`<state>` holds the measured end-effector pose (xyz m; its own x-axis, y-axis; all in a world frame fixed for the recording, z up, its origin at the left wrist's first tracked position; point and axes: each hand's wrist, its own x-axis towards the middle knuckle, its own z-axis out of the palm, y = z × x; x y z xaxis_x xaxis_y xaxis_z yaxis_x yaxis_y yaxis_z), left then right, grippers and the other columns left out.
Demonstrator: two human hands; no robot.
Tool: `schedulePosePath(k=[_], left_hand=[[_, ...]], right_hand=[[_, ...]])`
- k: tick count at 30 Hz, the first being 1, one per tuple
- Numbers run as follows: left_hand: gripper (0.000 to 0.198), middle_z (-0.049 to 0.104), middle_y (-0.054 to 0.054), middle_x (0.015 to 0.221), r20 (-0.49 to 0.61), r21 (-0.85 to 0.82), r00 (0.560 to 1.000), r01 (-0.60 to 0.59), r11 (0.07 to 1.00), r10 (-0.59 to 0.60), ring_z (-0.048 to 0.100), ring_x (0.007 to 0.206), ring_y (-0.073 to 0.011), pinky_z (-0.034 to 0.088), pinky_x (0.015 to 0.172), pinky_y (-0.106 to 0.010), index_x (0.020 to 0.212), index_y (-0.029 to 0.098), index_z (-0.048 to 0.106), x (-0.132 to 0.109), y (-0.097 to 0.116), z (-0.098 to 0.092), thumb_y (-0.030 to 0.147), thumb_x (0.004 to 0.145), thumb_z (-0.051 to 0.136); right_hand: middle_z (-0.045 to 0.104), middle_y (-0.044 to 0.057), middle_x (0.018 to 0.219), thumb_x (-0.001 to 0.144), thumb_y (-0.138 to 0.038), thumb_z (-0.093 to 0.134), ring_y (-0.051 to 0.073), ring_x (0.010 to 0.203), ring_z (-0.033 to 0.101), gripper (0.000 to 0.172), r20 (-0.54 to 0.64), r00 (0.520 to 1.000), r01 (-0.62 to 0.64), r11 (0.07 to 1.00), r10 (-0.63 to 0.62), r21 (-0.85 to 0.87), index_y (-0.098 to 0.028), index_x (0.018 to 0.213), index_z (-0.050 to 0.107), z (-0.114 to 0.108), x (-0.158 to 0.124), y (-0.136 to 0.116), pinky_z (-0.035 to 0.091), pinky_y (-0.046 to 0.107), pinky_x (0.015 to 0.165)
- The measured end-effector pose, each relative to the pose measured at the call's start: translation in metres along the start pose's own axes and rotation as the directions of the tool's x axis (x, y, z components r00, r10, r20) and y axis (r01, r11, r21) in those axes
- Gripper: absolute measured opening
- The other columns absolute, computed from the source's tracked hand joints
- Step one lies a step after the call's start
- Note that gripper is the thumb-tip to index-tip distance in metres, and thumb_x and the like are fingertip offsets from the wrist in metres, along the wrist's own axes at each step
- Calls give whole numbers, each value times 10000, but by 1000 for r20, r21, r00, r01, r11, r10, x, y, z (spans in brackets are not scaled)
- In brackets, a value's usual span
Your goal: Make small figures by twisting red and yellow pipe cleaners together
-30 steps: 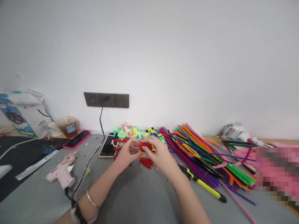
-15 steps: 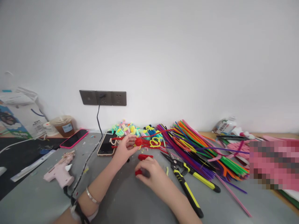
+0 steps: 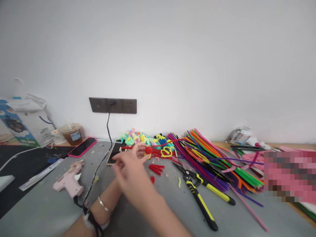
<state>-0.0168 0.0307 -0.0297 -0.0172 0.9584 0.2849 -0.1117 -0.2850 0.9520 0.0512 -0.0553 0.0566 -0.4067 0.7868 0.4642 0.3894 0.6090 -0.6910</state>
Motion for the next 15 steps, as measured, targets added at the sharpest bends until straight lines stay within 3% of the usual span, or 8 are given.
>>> schedulePosePath(k=[2,4,6,8,10,12,15], left_hand=[[365,660,-37,934,21,40,1000,0,999,0,680,818,-208,551,749,-345,982,211,581,-2,0,0,170,665,757],[356,653,-48,961,49,109,999,-6,994,0,672,811,-186,544,730,-316,1004,203,564,-3,1,0,160,689,723],[364,646,-54,969,70,174,998,-8,985,-5,667,805,-171,536,706,-286,1016,198,544,-4,2,0,141,693,702],[377,642,-60,985,82,200,997,-2,980,-15,664,800,-165,531,682,-266,1033,198,527,-4,3,1,127,697,682],[374,642,-63,989,93,200,995,1,980,-20,662,797,-163,527,665,-258,1041,199,517,-3,3,1,124,707,667],[365,642,-62,989,101,200,995,-5,980,-16,659,789,-159,526,664,-257,1035,198,515,-3,2,1,123,710,663],[361,637,-57,993,101,204,995,-12,979,-9,654,781,-151,525,678,-260,1022,198,521,-2,1,0,125,704,675]], right_hand=[[682,114,1071,868,-225,584,235,956,649,273,145,989,-10,997,21,-76,-153,1131,594,45,8,-26,514,354,819],[657,189,1122,809,-327,673,317,1016,623,429,302,951,16,964,67,-265,-106,1166,584,95,12,-40,516,426,793],[645,251,1138,700,-324,765,361,1031,610,623,338,918,-37,896,205,-443,-56,1222,554,140,16,-44,501,474,794],[659,278,1120,758,-271,706,354,1023,625,635,415,875,-6,865,247,-502,-6,1297,502,173,21,-39,474,486,820],[691,283,1060,847,-144,563,328,1067,628,541,450,865,57,848,222,-527,32,1347,453,190,28,-32,433,481,875],[703,286,1041,850,-152,571,333,1151,596,585,475,858,108,834,196,-540,60,1374,420,195,35,-27,375,506,963],[646,309,1179,690,-428,776,399,1269,492,953,525,831,170,815,184,-554,87,1392,389,189,45,-25,271,556,1078]])
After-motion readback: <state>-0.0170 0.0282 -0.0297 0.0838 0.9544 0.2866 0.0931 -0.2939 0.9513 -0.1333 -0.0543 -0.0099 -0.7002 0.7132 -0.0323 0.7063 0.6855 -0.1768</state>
